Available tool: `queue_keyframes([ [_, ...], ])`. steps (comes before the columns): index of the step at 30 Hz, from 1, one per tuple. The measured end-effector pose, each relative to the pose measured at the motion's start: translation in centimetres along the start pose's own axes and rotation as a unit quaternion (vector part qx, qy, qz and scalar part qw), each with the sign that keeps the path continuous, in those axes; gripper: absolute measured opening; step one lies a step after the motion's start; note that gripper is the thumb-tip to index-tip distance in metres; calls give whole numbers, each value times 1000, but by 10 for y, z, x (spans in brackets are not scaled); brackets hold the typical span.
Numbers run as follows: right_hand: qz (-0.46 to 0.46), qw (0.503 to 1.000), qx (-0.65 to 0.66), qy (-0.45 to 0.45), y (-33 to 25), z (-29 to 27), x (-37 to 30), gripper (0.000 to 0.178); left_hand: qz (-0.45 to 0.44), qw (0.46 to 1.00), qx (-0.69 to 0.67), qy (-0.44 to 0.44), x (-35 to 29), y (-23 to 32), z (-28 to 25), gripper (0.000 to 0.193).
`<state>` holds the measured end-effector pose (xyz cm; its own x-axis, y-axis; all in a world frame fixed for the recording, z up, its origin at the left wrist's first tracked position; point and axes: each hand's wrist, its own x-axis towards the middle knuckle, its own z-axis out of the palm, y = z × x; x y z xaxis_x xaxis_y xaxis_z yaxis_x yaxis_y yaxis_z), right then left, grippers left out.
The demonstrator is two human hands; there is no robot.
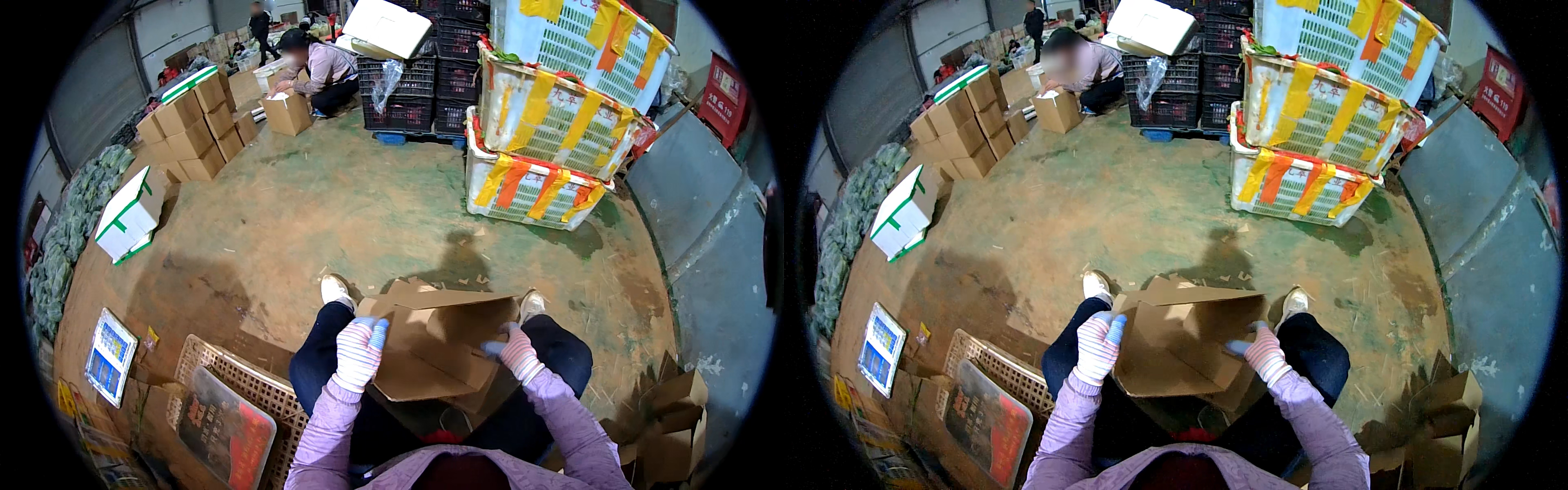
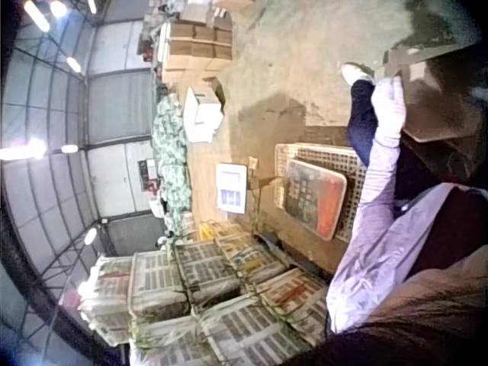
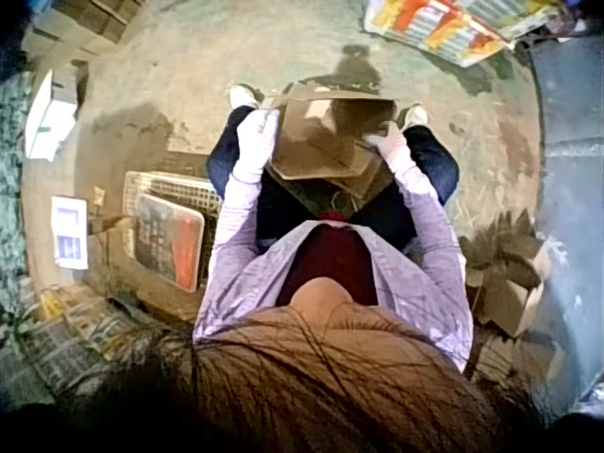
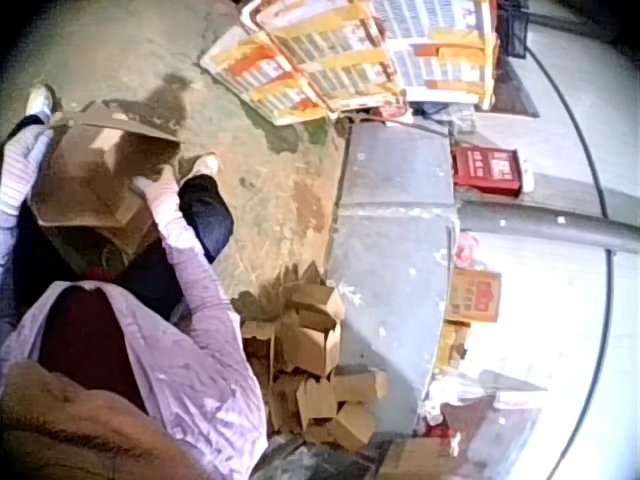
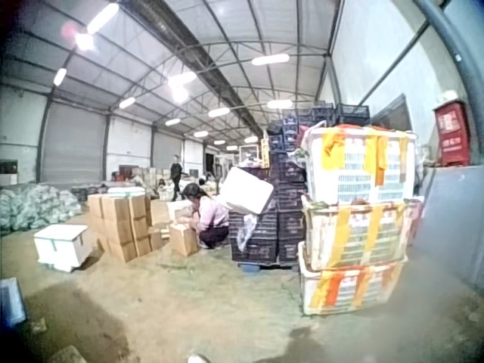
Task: The person assembles cardboard boxes by hand, folding the flaps and securing the bottom with a tape dispenser.
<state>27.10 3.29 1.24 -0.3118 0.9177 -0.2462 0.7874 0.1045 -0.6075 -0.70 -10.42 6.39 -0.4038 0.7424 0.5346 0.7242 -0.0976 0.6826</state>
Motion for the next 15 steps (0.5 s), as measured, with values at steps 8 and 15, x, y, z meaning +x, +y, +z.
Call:
queue_keyframes([
  [8, 45, 779, 620, 76, 83, 21, 57, 36, 74, 997, -26, -27, 6, 39, -10, 11],
  [15, -66, 959, -271, -52, -54, -29, -39, 39, 12, 968, 234, 87, 34, -14, -2, 23],
])
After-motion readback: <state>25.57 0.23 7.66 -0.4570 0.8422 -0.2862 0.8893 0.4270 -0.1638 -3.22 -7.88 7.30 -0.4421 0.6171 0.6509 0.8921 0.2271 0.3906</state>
